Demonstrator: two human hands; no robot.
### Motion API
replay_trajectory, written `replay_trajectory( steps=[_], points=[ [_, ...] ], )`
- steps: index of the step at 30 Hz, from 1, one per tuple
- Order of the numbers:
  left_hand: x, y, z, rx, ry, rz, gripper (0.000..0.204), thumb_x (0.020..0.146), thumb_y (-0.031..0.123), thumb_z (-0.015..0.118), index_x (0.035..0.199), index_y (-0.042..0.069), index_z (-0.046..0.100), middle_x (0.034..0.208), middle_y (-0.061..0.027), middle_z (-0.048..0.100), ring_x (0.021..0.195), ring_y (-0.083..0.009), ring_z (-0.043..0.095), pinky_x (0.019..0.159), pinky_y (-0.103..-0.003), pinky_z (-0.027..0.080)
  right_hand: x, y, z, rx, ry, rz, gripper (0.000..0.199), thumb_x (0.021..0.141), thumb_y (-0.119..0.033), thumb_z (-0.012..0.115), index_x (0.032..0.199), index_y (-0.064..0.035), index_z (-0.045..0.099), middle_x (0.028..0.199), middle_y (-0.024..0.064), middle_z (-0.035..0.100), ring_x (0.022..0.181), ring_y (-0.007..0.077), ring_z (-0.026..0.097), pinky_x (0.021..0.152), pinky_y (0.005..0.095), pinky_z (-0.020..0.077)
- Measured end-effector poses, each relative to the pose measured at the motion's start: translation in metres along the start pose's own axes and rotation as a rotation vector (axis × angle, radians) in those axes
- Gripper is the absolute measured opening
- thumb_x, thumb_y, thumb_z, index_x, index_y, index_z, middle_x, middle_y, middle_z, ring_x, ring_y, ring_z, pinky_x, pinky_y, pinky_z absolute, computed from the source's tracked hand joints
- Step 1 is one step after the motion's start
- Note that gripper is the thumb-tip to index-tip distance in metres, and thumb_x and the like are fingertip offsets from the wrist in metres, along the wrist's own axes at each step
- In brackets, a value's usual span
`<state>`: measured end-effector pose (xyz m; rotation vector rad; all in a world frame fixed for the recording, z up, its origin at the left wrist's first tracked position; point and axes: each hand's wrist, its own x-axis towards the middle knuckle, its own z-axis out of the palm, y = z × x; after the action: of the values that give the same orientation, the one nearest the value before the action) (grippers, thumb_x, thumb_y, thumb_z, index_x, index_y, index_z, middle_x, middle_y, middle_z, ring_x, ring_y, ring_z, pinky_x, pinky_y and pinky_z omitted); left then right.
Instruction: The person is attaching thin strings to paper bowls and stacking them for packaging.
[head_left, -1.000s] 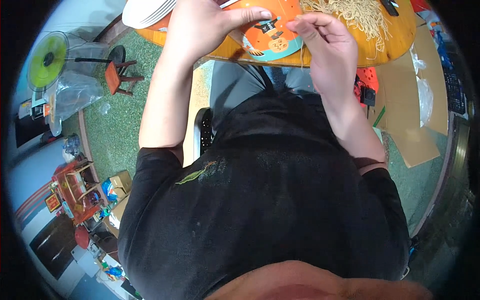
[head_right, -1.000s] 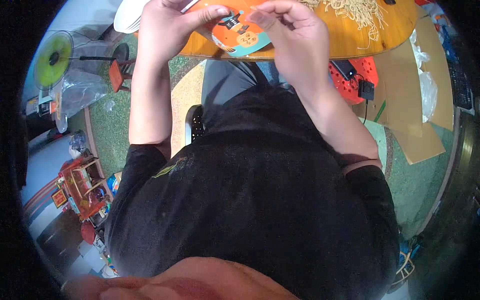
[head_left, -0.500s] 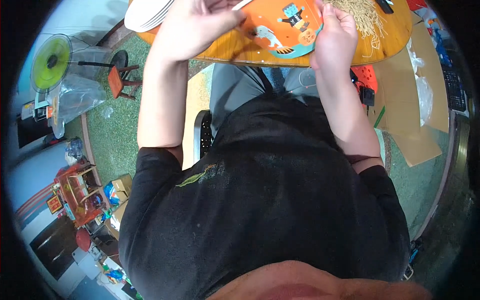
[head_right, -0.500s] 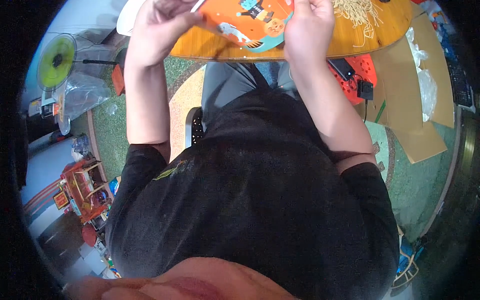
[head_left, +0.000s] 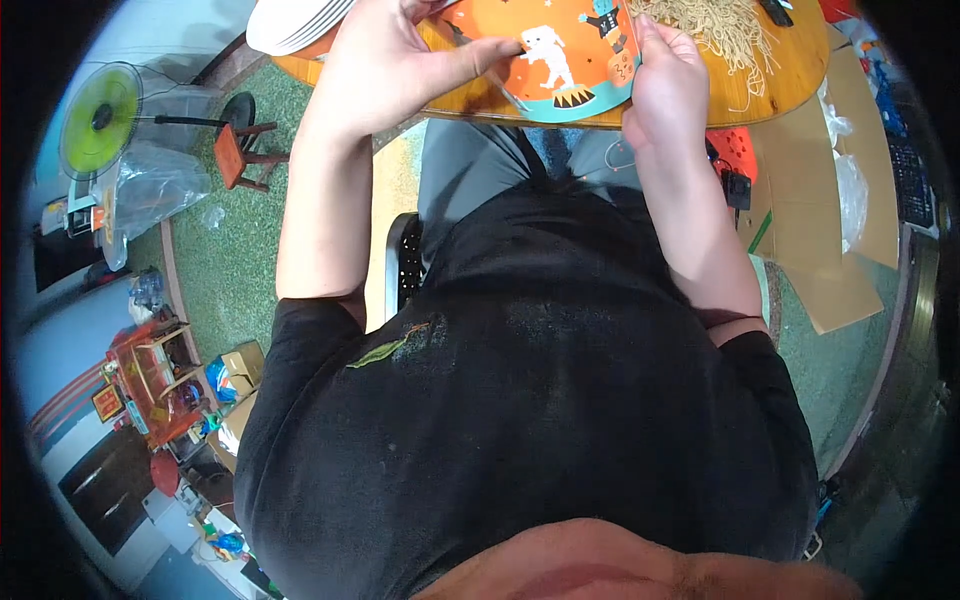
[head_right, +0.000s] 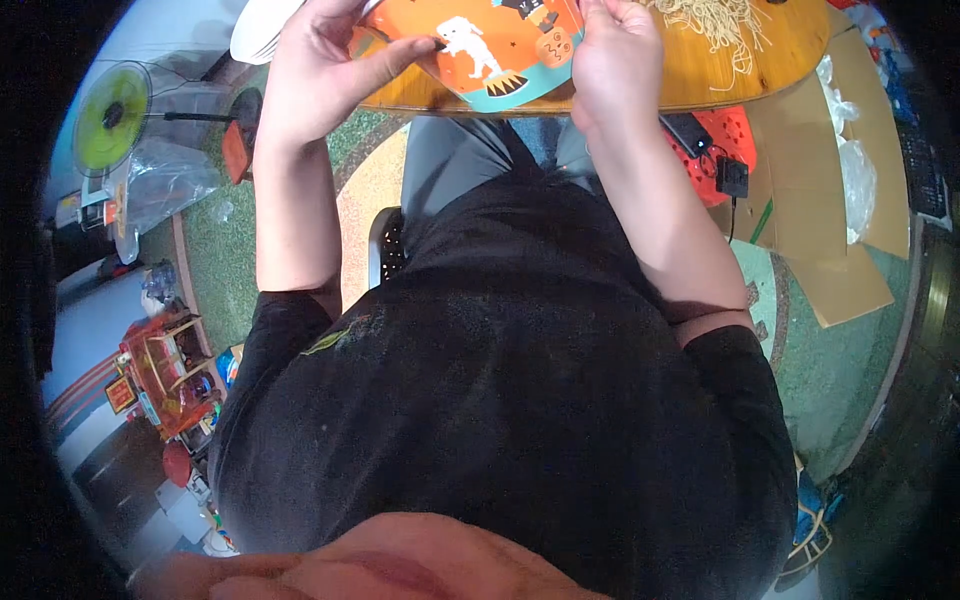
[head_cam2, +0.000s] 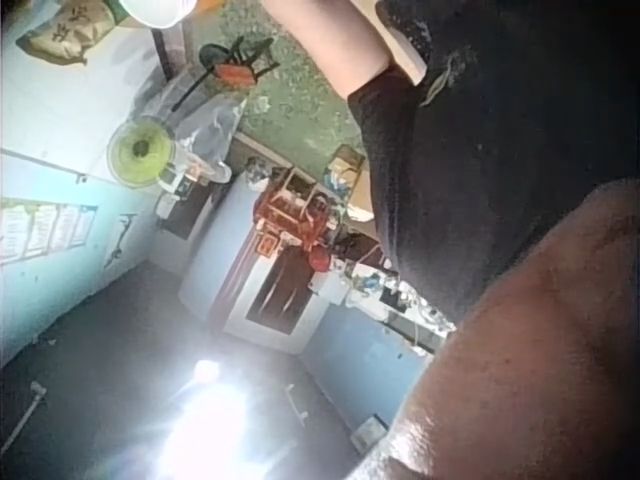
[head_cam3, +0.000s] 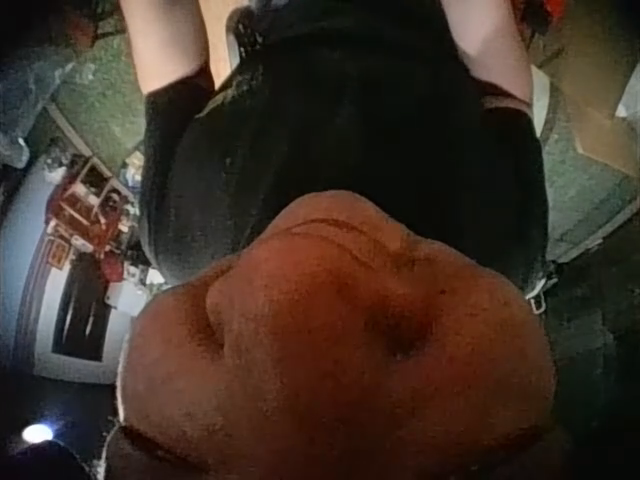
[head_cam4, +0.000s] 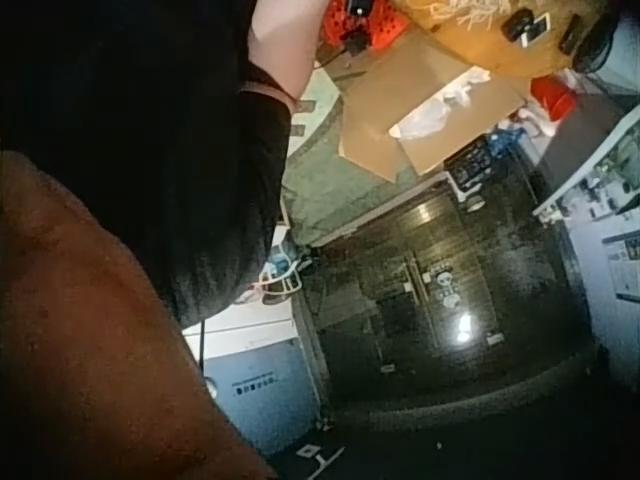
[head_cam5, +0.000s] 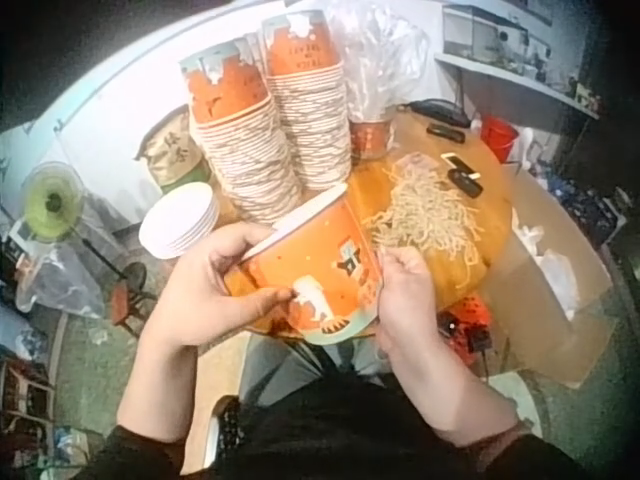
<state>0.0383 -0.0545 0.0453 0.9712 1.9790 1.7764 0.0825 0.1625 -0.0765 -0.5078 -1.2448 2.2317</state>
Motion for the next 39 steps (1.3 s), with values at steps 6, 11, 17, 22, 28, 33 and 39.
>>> replay_trajectory(
  steps=[6, 11, 17, 22, 28, 33, 39],
  points=[
    [0.004, -0.004, -0.005, 0.004, -0.005, -0.098, 0.031, 0.085, -0.002, 0.082, 0.113, -0.002, 0.066, 0.102, -0.0058, 0.073, 0.091, -0.0102, 0.068, 0.080, -0.026, 0.056, -0.001, -0.010, 0.003, -0.092, 0.035, 0.145, 0.015, 0.107, -0.015, 0.058, 0.109, -0.0003, 0.059, 0.101, 0.0105, 0.072, 0.091, 0.0140, 0.070, 0.082, 0.0308, 0.0583],
    [0.025, -0.035, -0.010, -0.515, -0.154, 0.432, 0.024, 0.085, 0.003, 0.084, 0.102, -0.001, 0.067, 0.093, -0.0048, 0.074, 0.083, -0.0098, 0.068, 0.074, -0.025, 0.056, 0.008, -0.004, -0.010, -0.042, -0.059, 0.204, 0.014, 0.106, -0.017, 0.059, 0.105, -0.0039, 0.062, 0.098, 0.0065, 0.073, 0.086, 0.0128, 0.070, 0.077, 0.0307, 0.0584],
    [0.001, -0.019, -0.008, -0.086, 0.152, 0.012, 0.027, 0.086, 0.002, 0.083, 0.107, -0.002, 0.065, 0.098, -0.0053, 0.073, 0.086, -0.0107, 0.067, 0.075, -0.026, 0.055, 0.003, -0.013, -0.009, -0.077, -0.089, 0.263, 0.014, 0.106, -0.017, 0.057, 0.105, -0.0038, 0.062, 0.097, 0.0064, 0.072, 0.088, 0.0128, 0.070, 0.080, 0.0302, 0.0577],
    [-0.001, -0.006, -0.008, -0.100, 0.052, 0.022, 0.042, 0.085, -0.008, 0.079, 0.125, -0.006, 0.065, 0.109, -0.0095, 0.073, 0.101, -0.0146, 0.068, 0.090, -0.029, 0.054, 0.009, -0.021, -0.012, -0.012, -0.074, 0.352, 0.015, 0.105, -0.016, 0.057, 0.111, -0.0024, 0.061, 0.097, 0.0078, 0.071, 0.091, 0.0154, 0.070, 0.084, 0.0325, 0.0579],
    [0.007, -0.012, -0.009, -0.104, 0.175, -0.097, 0.030, 0.085, -0.011, 0.077, 0.112, -0.005, 0.067, 0.106, -0.0101, 0.074, 0.096, -0.0145, 0.070, 0.086, -0.029, 0.057, 0.011, -0.015, -0.017, -0.346, -0.080, -0.249, 0.004, 0.106, -0.006, 0.054, 0.105, -0.0034, 0.056, 0.125, 0.0190, 0.070, 0.105, 0.0157, 0.067, 0.094, 0.0297, 0.0516],
    [0.024, -0.032, 0.002, -0.476, -0.098, 0.220, 0.024, 0.087, -0.014, 0.072, 0.105, -0.001, 0.063, 0.104, -0.0091, 0.073, 0.095, -0.0138, 0.069, 0.086, -0.028, 0.055, -0.011, -0.018, 0.006, -0.321, -0.374, -0.771, 0.007, 0.105, -0.004, 0.056, 0.103, 0.0004, 0.051, 0.141, 0.0263, 0.058, 0.121, 0.0233, 0.061, 0.102, 0.0322, 0.0478],
    [0.025, -0.010, 0.012, -0.191, 0.074, -0.137, 0.021, 0.088, -0.013, 0.069, 0.099, 0.002, 0.059, 0.096, -0.0041, 0.068, 0.085, -0.0099, 0.063, 0.079, -0.025, 0.051, -0.019, -0.021, 0.020, -0.481, -0.331, -0.662, 0.011, 0.097, 0.004, 0.061, 0.099, 0.0016, 0.050, 0.138, 0.0310, 0.057, 0.118, 0.0311, 0.062, 0.105, 0.0401, 0.0441]
  ],
)
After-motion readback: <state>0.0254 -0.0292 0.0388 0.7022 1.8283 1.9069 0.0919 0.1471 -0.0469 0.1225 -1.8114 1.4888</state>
